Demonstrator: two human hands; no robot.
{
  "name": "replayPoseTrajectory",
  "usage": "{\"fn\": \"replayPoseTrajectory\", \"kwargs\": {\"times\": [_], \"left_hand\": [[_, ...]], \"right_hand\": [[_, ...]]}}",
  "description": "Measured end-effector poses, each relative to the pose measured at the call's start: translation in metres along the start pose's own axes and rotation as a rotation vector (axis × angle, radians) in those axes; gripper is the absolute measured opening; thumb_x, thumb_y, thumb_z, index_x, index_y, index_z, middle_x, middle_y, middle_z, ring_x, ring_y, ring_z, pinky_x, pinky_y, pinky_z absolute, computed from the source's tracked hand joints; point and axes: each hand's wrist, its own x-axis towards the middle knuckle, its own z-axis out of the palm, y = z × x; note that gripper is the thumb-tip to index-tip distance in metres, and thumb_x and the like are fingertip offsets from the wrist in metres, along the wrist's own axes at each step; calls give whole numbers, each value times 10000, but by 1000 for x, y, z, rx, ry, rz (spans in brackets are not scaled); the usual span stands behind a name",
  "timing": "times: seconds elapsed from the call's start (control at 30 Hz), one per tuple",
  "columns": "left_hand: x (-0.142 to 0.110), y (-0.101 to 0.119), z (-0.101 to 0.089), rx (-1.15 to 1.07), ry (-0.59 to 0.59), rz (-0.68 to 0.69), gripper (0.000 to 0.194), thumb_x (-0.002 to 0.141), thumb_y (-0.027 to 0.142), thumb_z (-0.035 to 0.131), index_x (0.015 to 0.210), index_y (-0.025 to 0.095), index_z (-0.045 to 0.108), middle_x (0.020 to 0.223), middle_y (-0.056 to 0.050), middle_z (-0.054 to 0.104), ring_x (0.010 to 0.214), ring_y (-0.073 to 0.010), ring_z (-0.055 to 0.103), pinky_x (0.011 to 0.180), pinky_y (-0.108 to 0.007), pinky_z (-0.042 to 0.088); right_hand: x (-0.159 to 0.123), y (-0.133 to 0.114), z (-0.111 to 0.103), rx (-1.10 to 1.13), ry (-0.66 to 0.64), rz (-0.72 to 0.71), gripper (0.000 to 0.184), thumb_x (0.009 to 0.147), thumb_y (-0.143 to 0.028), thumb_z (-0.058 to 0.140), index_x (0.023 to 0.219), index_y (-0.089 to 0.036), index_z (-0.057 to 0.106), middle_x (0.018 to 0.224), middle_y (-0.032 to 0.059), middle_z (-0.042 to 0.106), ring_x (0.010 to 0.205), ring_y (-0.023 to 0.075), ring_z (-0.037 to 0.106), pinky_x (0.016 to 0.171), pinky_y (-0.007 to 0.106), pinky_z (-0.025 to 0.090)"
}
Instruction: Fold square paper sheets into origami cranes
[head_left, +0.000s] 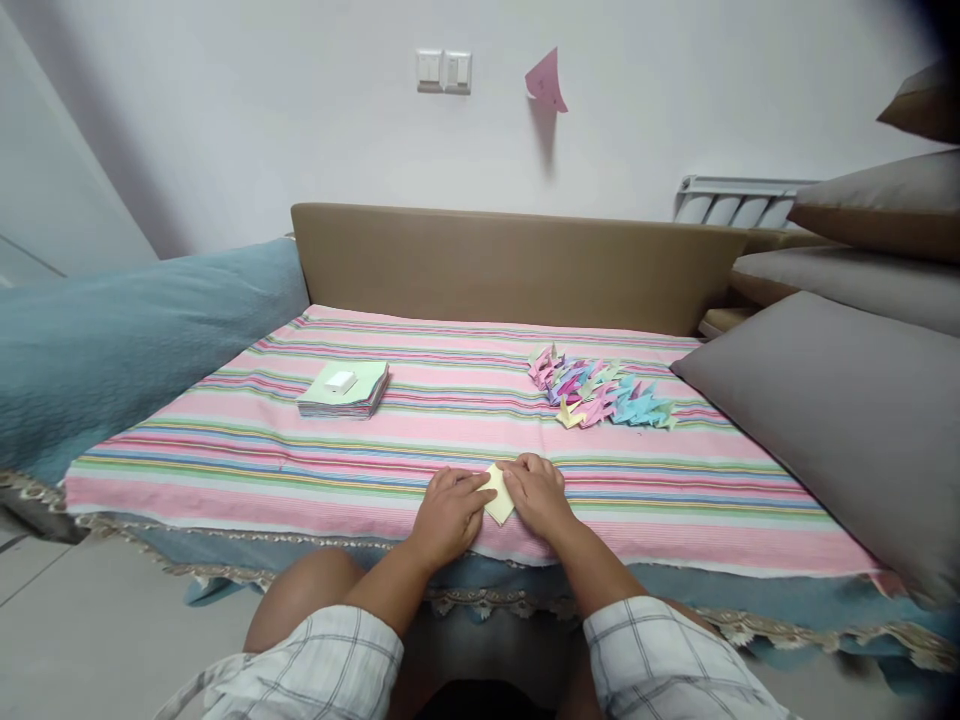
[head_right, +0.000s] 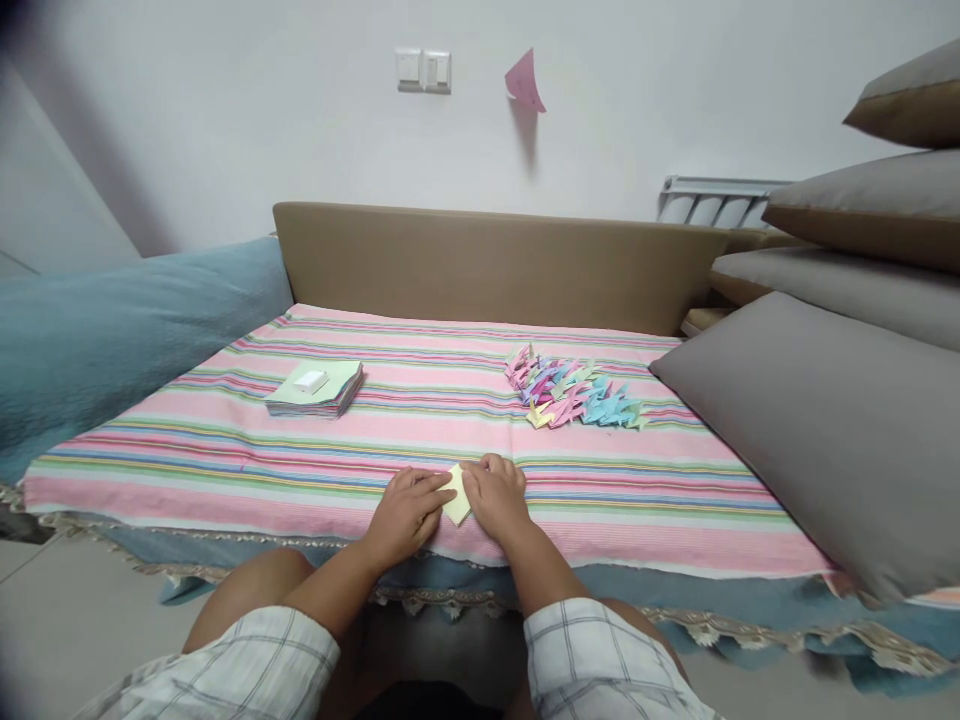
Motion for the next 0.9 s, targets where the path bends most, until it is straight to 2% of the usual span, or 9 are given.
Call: {"fn": "replayPoseTrajectory", "kwargs": {"times": [0.37, 0.57, 0.73, 0.83, 0.9], "left_hand": [[0, 1, -1, 9, -27, -2, 353, 817, 169, 502, 1106, 328, 628, 1222, -8, 606, 1069, -221, 495, 963, -482, 349], [1, -1, 0, 3, -13, 11, 332, 822, 180, 506, 1094, 322, 634, 1211, -16, 610, 1064, -214, 501, 961, -468, 359], [0, -2, 0, 7, -26, 13, 333, 825, 186, 504, 1101, 320, 632, 1223, -14, 603, 1072, -219, 493, 964, -469, 356], [0, -1, 1, 19, -18, 11, 330, 826, 187, 504, 1103, 316, 629, 1232, -10, 599, 1066, -221, 492, 964, -473, 355], [1, -1, 2, 32, 1, -6, 322, 831, 195, 504, 1103, 314, 628, 1236, -16, 594, 1059, -221, 493, 965, -479, 355]], "right_hand": [[-7, 4, -5, -99, -9, -118, 363, 875, -292, 448, 1220, -338, 551, 1068, 51, 552, 998, 210, 467, 859, 348, 339], [-15, 11, -16, -95, -8, -142, 307, 867, -259, 456, 1119, -312, 624, 1079, 42, 594, 1021, 196, 498, 883, 353, 325], [-18, 17, -24, -97, -14, -112, 310, 795, -148, 472, 978, -279, 685, 1007, 27, 628, 966, 187, 526, 856, 334, 325], [-18, 15, -23, -86, 47, -107, 295, 780, -121, 457, 905, -248, 692, 977, 31, 637, 941, 189, 526, 859, 332, 324], [-16, 10, -20, -61, 95, -130, 302, 783, -118, 446, 934, -236, 680, 996, 41, 633, 954, 191, 516, 870, 330, 322]]}}
